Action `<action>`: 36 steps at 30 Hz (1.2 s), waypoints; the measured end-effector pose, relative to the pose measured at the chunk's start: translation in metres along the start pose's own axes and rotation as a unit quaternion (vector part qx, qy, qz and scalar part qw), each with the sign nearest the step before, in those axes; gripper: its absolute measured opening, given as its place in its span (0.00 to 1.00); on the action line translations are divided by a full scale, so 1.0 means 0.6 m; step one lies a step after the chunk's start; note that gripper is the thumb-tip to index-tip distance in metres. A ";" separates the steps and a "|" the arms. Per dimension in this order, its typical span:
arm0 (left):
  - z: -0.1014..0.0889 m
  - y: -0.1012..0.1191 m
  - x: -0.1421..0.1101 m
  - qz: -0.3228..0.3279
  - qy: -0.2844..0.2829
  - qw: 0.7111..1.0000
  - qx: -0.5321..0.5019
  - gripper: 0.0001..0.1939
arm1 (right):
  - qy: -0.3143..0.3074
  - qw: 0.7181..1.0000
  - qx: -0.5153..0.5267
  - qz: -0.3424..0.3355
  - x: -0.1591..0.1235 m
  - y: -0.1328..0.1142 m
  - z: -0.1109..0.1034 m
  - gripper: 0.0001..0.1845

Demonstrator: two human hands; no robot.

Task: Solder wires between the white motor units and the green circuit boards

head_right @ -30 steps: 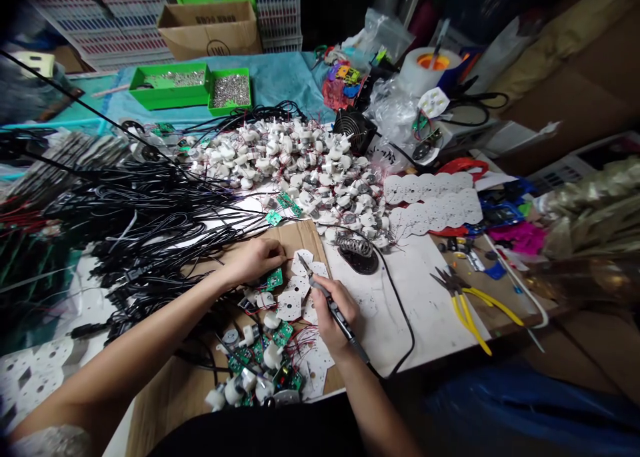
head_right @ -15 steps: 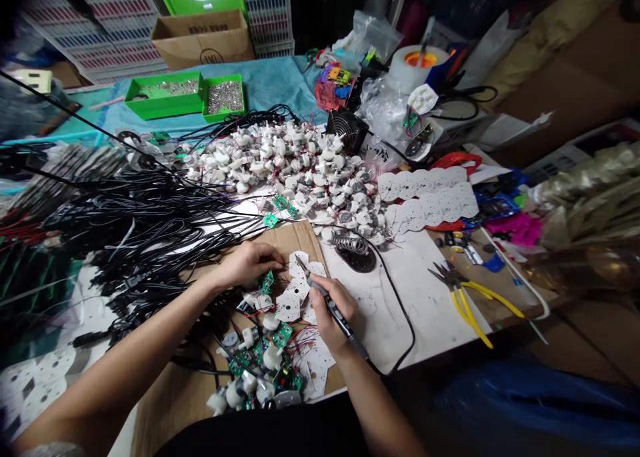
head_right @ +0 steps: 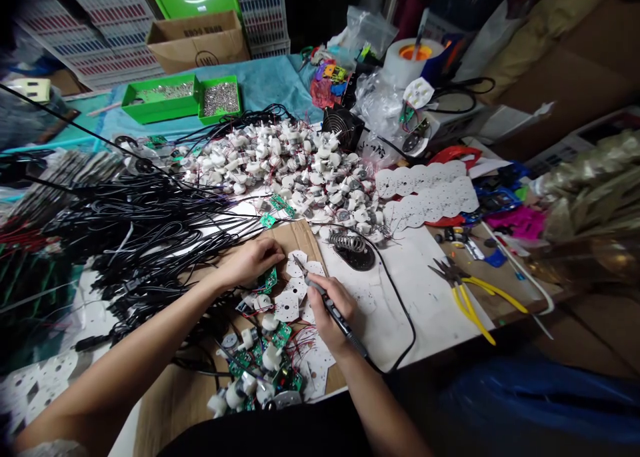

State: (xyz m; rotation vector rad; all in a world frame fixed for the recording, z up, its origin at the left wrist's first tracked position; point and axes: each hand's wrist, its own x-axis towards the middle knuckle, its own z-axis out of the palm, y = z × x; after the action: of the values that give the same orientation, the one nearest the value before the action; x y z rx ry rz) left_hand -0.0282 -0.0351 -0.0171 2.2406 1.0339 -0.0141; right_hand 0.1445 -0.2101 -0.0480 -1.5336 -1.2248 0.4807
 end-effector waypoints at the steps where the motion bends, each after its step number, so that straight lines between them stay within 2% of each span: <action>1: 0.000 0.003 0.002 -0.011 -0.004 1.000 0.018 0.12 | -0.001 1.000 0.000 -0.001 0.000 0.000 0.000 0.11; 4: 0.001 0.011 0.006 -0.024 -0.010 0.999 0.046 0.12 | -0.003 1.000 -0.002 -0.008 0.001 -0.003 0.000 0.10; 12: 0.005 0.018 0.006 -0.054 0.003 0.998 0.031 0.09 | -0.020 1.000 -0.014 -0.008 0.002 -0.005 -0.001 0.11; 36: 0.015 0.016 0.007 -0.052 0.014 0.998 0.038 0.08 | -0.017 0.999 -0.017 -0.029 0.003 -0.002 0.006 0.10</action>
State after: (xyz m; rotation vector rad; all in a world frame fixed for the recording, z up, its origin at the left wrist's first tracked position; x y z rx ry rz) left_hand -0.0167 -0.0420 -0.0200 2.2580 1.1821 -0.0678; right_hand 0.1418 -0.2070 -0.0479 -1.5203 -1.3066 0.4510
